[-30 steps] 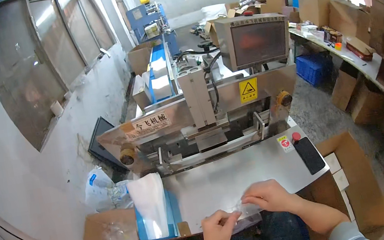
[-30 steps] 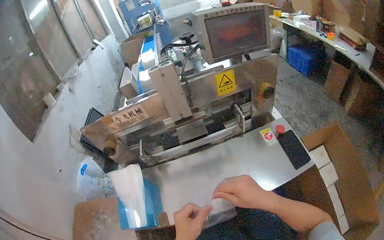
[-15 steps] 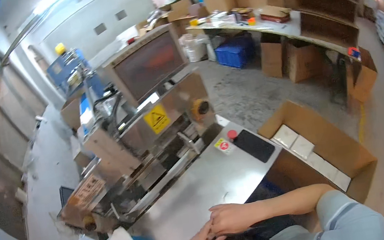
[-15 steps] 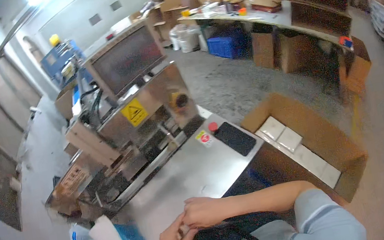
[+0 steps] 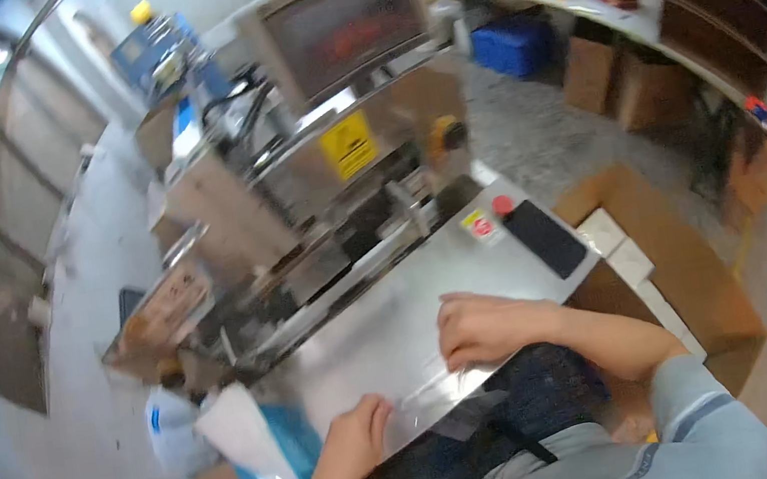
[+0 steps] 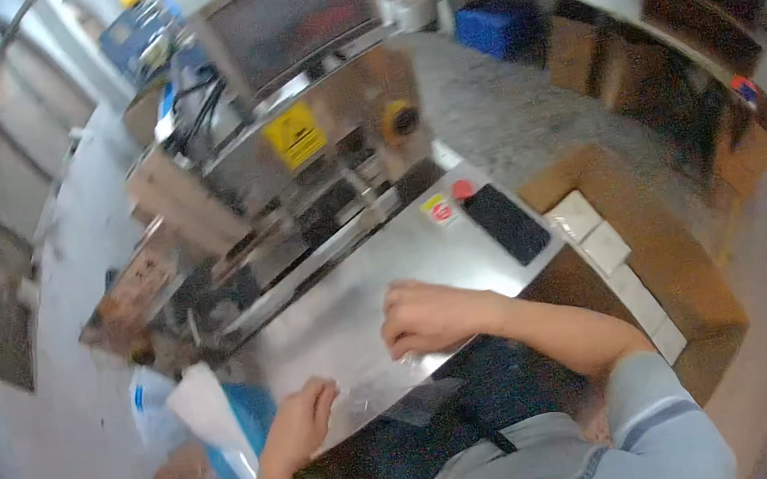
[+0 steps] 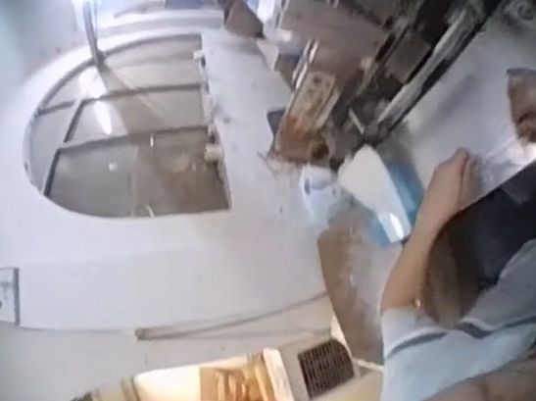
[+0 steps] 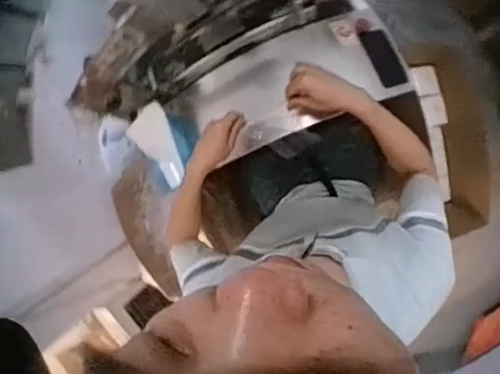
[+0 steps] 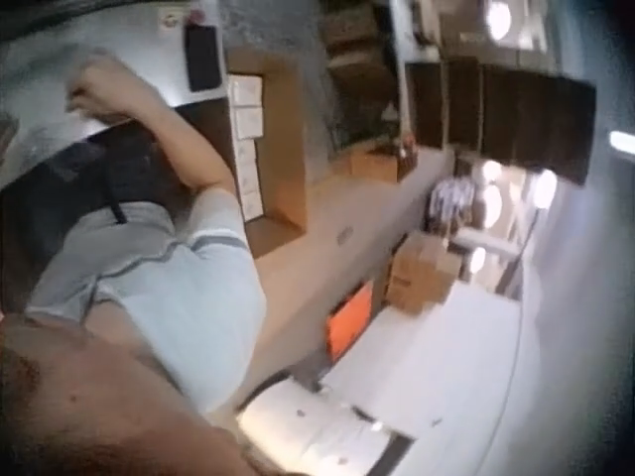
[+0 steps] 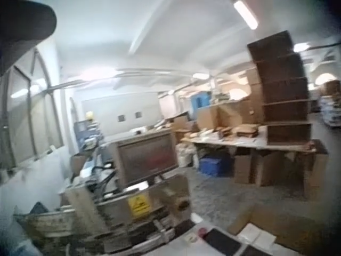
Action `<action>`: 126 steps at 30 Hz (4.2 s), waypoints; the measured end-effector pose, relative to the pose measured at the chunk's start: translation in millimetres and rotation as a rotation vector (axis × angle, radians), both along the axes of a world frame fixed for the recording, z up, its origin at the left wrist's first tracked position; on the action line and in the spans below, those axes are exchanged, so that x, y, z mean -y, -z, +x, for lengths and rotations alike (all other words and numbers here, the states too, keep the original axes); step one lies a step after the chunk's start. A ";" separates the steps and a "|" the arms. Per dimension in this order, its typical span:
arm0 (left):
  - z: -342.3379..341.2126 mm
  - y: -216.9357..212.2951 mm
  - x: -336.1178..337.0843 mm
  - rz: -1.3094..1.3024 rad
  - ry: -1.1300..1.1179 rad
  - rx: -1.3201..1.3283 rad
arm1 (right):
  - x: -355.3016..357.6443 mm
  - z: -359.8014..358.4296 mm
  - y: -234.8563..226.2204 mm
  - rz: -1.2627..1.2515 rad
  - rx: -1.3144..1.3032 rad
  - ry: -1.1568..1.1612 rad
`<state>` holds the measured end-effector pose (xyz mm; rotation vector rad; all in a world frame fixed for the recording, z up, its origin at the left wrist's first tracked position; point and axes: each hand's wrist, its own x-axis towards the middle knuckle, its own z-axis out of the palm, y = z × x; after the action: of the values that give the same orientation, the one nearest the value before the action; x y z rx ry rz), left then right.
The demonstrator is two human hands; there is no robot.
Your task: Packing white boxes into a larger cardboard box after using a sealing machine to wrap them in plastic.
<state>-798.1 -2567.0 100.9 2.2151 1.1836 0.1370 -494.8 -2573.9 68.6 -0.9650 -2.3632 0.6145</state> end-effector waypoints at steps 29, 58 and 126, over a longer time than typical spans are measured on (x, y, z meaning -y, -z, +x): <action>34.4 99.2 -211.2 0.510 -0.306 0.026 | -183.8 -70.7 68.2 0.227 0.331 0.368; 51.8 139.5 23.9 0.653 -0.422 0.087 | -171.8 -102.9 35.2 0.144 0.331 0.408; 63.4 82.5 -31.5 -0.471 -0.349 0.839 | 52.3 19.3 45.6 -0.860 -0.706 0.294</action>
<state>-734.7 -2535.5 18.4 1.2961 0.9583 0.7609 -475.5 -2626.2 23.0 -1.1359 -1.2786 1.5925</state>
